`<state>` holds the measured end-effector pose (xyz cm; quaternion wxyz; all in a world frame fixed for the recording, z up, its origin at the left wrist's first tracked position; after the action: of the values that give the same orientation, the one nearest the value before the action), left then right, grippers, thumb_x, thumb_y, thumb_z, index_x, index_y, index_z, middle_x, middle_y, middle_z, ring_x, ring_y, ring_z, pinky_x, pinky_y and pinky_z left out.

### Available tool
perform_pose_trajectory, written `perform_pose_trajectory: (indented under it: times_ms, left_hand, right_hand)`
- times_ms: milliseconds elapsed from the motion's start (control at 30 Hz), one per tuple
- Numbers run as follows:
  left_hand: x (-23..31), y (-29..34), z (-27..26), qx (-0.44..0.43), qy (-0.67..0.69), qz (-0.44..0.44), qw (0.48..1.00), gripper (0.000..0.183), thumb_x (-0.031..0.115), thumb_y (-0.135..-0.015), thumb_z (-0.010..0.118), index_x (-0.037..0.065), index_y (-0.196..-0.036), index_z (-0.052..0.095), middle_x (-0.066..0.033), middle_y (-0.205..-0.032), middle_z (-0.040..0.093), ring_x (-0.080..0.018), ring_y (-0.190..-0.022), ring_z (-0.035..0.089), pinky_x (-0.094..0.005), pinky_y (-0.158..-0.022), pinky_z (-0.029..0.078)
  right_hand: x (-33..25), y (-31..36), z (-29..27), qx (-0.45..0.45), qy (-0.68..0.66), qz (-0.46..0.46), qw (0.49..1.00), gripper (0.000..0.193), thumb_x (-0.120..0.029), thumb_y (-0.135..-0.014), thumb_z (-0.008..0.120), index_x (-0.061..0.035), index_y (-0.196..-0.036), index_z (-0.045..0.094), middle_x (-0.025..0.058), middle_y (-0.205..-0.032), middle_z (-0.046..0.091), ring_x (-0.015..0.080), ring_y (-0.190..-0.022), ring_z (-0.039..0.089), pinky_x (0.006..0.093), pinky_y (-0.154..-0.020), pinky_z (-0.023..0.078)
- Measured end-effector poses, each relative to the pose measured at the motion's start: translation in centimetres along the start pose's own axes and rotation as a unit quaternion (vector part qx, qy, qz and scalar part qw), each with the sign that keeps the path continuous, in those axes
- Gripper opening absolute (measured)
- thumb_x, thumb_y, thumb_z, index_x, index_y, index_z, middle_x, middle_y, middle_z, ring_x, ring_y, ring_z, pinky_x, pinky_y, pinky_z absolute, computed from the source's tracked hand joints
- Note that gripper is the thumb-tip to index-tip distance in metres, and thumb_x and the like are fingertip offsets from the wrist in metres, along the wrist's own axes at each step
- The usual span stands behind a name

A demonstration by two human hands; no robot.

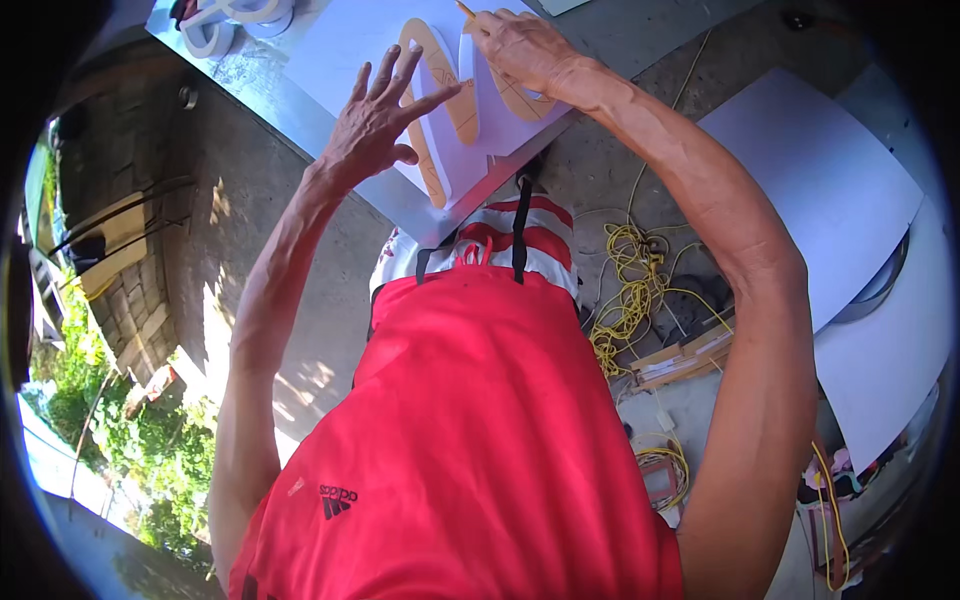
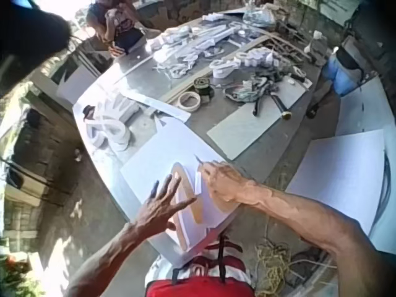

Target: Tracing a letter template onto cardboard and cutting it out using a utility knife.

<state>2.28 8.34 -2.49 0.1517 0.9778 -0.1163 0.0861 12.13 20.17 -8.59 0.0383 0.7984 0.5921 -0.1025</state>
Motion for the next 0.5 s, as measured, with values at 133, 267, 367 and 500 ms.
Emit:
perform_pose_trajectory:
  times_ms: [133, 267, 367, 500]
  left_hand:
    - [1.4, -1.3, 0.2, -0.028, -0.065, 0.127, 0.989, 0.101, 0.024, -0.061, 0.094, 0.052, -0.146, 0.046, -0.0105, -0.168, 0.022, -0.0376, -0.154, 0.021, -0.0576, -0.125, 0.024]
    - [1.3, -1.2, 1.0, -0.01, -0.046, 0.186, 0.981, 0.081, 0.036, -0.065, 0.09, 0.049, -0.138, 0.058, -0.0107, -0.166, 0.027, -0.0384, -0.153, 0.023, -0.0583, -0.124, 0.024]
    - [1.2, -1.1, 0.4, 0.037, -0.03, 0.209, 0.977, 0.072, 0.049, -0.069, 0.084, 0.049, -0.137, 0.059, -0.0128, -0.164, 0.03, -0.039, -0.152, 0.025, -0.0589, -0.123, 0.025]
    - [1.2, -1.4, 0.6, 0.05, -0.045, 0.234, 0.97, 0.069, 0.053, -0.073, 0.078, 0.05, -0.138, 0.057, -0.0153, -0.162, 0.032, -0.0415, -0.148, 0.031, -0.0582, -0.12, 0.031]
  right_hand:
    - [-0.7, 1.8, -4.1, -0.052, -0.002, 0.066, 0.996, 0.047, -0.008, -0.07, 0.071, -0.0002, -0.116, 0.061, 0.0135, -0.106, 0.06, 0.0301, -0.104, 0.062, 0.0416, -0.085, 0.052]
    - [-1.1, 3.0, -4.7, 0.045, 0.012, 0.066, 0.997, 0.042, -0.007, -0.075, 0.066, -0.0035, -0.117, 0.06, 0.0109, -0.101, 0.061, 0.0287, -0.095, 0.065, 0.0407, -0.078, 0.053]
    - [-1.0, 2.4, -4.1, -0.014, 0.028, 0.09, 0.995, 0.042, -0.01, -0.078, 0.065, -0.0055, -0.12, 0.06, 0.0089, -0.102, 0.062, 0.0271, -0.094, 0.066, 0.042, -0.075, 0.053]
    - [-0.9, 2.7, -3.8, 0.014, 0.048, 0.107, 0.993, 0.04, -0.011, -0.081, 0.062, -0.0059, -0.12, 0.059, 0.0079, -0.102, 0.062, 0.0254, -0.096, 0.067, 0.0427, -0.073, 0.054]
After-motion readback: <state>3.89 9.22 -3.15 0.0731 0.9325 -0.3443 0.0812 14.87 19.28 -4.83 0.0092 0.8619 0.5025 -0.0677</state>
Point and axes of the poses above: each hand's wrist, its own y-axis away from the middle knuckle, its own z-axis out of the palm, x = y × z, the point moved 9 cm from there along -y, towards the middle knuckle
